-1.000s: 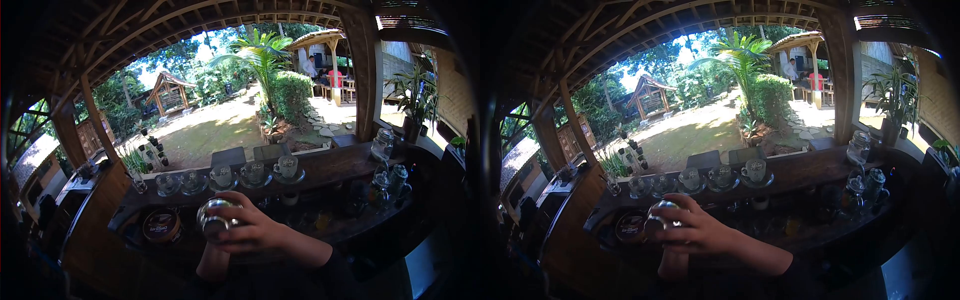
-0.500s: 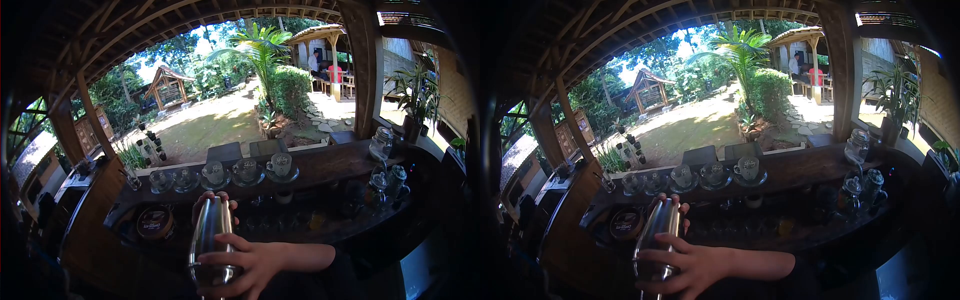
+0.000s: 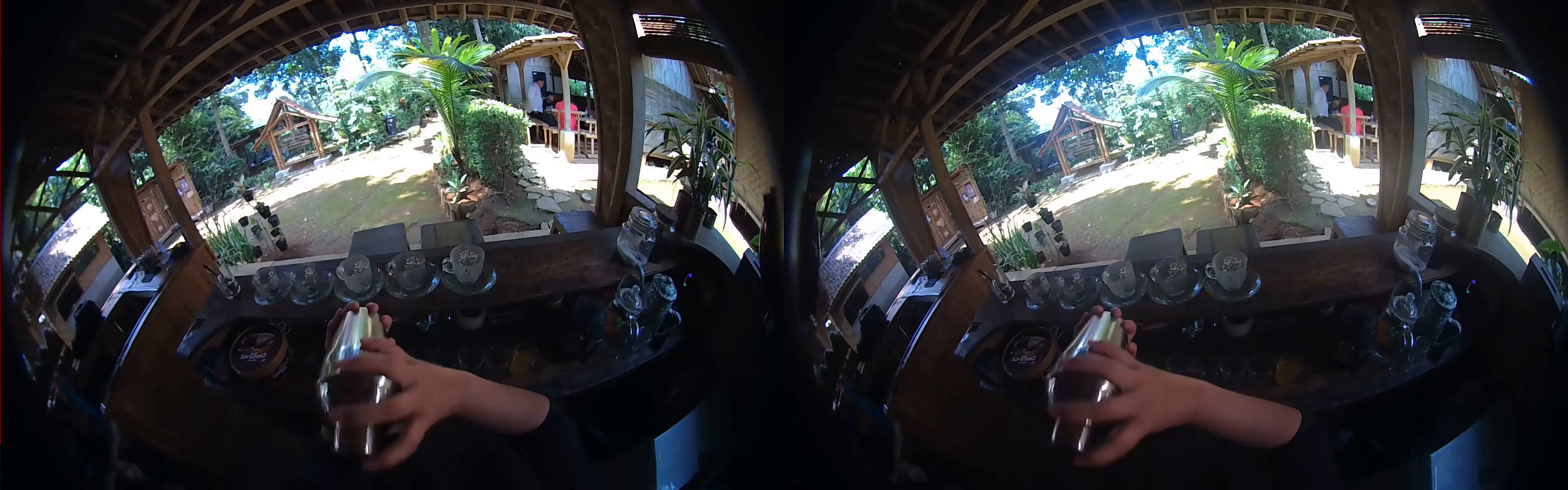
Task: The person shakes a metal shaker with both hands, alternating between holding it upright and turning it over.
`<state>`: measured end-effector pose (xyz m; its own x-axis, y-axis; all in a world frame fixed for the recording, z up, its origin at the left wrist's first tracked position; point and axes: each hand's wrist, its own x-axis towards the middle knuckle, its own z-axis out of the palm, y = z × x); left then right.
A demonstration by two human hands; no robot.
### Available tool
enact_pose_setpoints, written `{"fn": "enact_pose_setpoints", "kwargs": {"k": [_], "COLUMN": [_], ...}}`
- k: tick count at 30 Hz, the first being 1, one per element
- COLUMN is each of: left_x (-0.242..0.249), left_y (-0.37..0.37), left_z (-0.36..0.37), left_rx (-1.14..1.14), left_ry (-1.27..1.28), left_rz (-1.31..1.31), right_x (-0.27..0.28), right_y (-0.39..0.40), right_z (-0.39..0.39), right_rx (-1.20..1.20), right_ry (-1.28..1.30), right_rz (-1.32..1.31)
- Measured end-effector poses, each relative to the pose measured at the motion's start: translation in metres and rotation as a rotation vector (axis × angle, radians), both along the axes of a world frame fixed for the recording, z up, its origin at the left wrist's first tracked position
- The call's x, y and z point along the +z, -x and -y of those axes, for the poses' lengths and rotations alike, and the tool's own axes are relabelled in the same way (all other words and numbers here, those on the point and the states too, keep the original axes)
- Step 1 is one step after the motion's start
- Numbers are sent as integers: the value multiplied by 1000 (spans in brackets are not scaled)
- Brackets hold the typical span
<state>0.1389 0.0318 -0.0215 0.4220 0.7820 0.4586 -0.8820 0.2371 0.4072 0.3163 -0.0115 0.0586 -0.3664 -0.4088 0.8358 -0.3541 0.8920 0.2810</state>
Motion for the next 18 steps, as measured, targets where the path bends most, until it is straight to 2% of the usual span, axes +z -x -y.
{"fn": "enact_pose_setpoints", "kwargs": {"k": [1,3,4,6,8,9,10,11,12,14,15,16,18], "left_x": [-13,-32,-8,-3,-5,17,26,23,16,-13,-14,-11,7], "left_y": [-9,-28,-40,-27,-10,-11,-2,-3,-7,-8,-17,-32,-64], "left_z": [-3,-9,2,5,16,17,30,27,22,21,24,26,20], "left_rx": [9,-267,357,286,142,109,-64,-24,14,-31,-24,-249,-716], "left_ry": [6,196,255,266,322,-25,49,-69,-184,329,331,224,-18], "left_rz": [-4,663,247,185,68,-23,-80,-38,4,225,233,386,661], "right_x": [-9,-21,-19,-8,9,3,-6,-10,-10,-15,-26,-29,-26], "right_y": [0,10,9,4,-12,-13,-14,-19,-14,8,20,29,29], "right_z": [-20,-50,-53,-40,-6,7,20,28,16,-29,-44,-50,-40], "right_rx": [-40,-50,-54,52,58,66,70,83,96,75,48,16,51], "right_ry": [148,512,618,454,122,61,-2,140,145,95,360,623,607], "right_rz": [90,-19,-67,-123,-39,-27,-19,89,92,20,5,-12,-38]}}
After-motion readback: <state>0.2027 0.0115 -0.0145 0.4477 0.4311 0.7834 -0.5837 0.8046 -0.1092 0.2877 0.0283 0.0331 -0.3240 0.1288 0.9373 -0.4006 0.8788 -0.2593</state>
